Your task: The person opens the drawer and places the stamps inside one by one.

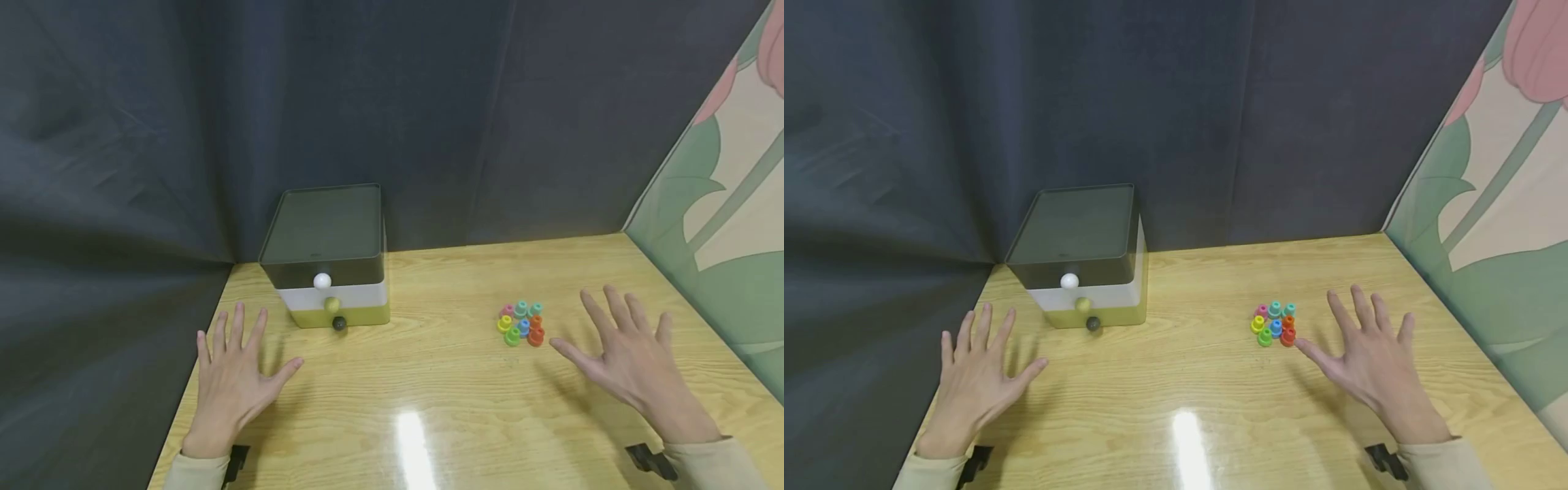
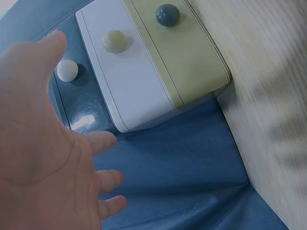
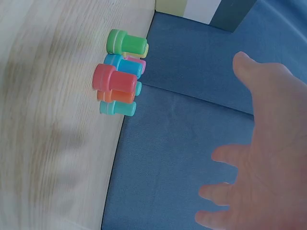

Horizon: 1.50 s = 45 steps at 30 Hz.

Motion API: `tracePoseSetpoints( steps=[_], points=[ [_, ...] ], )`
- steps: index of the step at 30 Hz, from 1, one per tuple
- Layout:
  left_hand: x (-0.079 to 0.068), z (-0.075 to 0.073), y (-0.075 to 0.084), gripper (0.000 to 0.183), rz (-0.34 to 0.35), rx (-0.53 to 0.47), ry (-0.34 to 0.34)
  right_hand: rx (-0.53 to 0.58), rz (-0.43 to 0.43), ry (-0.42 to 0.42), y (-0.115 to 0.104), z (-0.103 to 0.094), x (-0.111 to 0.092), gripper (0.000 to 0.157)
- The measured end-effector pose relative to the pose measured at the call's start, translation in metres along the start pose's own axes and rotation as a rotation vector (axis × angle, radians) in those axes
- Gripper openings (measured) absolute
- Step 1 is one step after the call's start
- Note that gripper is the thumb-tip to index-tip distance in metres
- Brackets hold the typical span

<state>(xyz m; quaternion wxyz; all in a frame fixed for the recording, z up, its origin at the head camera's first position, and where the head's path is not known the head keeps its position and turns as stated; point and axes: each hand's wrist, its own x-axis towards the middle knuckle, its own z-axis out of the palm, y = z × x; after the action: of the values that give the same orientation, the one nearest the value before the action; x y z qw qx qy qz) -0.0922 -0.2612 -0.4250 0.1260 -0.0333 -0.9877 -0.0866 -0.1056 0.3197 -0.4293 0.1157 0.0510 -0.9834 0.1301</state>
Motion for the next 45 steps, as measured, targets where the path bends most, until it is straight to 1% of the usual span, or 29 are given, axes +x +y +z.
tracePoseSetpoints(
  steps=[13, 16, 19, 21, 23, 26, 29, 33, 36, 38, 41, 43, 45],
  points=[
    [0.002, 0.005, 0.000, 0.102, 0.014, -0.016, 0.047, -0.003, -0.021, 0.039, 0.002, 0.005, 0.004, 0.094],
    [0.002, 0.006, 0.000, 0.101, 0.017, -0.021, 0.062, 0.029, -0.063, 0.111, 0.002, 0.009, 0.006, 0.089],
    [0.003, 0.009, 0.002, 0.099, 0.033, -0.026, 0.096, 0.110, -0.124, 0.212, 0.000, 0.014, 0.008, 0.078],
    [0.005, 0.011, 0.004, 0.098, 0.054, -0.029, 0.136, 0.175, -0.146, 0.258, -0.001, 0.018, 0.011, 0.072],
    [0.006, 0.013, 0.006, 0.097, 0.081, -0.032, 0.181, 0.238, -0.134, 0.267, -0.002, 0.020, 0.012, 0.066],
    [0.009, 0.016, 0.009, 0.095, 0.124, -0.039, 0.252, 0.313, -0.077, 0.245, -0.004, 0.021, 0.011, 0.062],
    [0.010, 0.019, 0.011, 0.092, 0.156, -0.054, 0.316, 0.363, -0.020, 0.234, -0.005, 0.023, 0.012, 0.059],
    [0.011, 0.022, 0.013, 0.086, 0.172, -0.094, 0.393, 0.395, 0.027, 0.247, -0.006, 0.028, 0.014, 0.056],
    [0.012, 0.022, 0.016, 0.077, 0.174, -0.135, 0.449, 0.417, 0.051, 0.248, -0.005, 0.033, 0.014, 0.052],
    [0.013, 0.021, 0.018, 0.070, 0.178, -0.165, 0.498, 0.442, 0.060, 0.250, -0.004, 0.036, 0.015, 0.049],
    [0.016, 0.021, 0.020, 0.061, 0.188, -0.207, 0.588, 0.500, 0.070, 0.247, -0.002, 0.041, 0.015, 0.047],
    [0.019, 0.021, 0.022, 0.058, 0.201, -0.226, 0.646, 0.532, 0.090, 0.235, -0.001, 0.044, 0.015, 0.047],
    [0.022, 0.021, 0.025, 0.056, 0.213, -0.239, 0.686, 0.555, 0.113, 0.217, -0.001, 0.046, 0.015, 0.046]
  ],
)
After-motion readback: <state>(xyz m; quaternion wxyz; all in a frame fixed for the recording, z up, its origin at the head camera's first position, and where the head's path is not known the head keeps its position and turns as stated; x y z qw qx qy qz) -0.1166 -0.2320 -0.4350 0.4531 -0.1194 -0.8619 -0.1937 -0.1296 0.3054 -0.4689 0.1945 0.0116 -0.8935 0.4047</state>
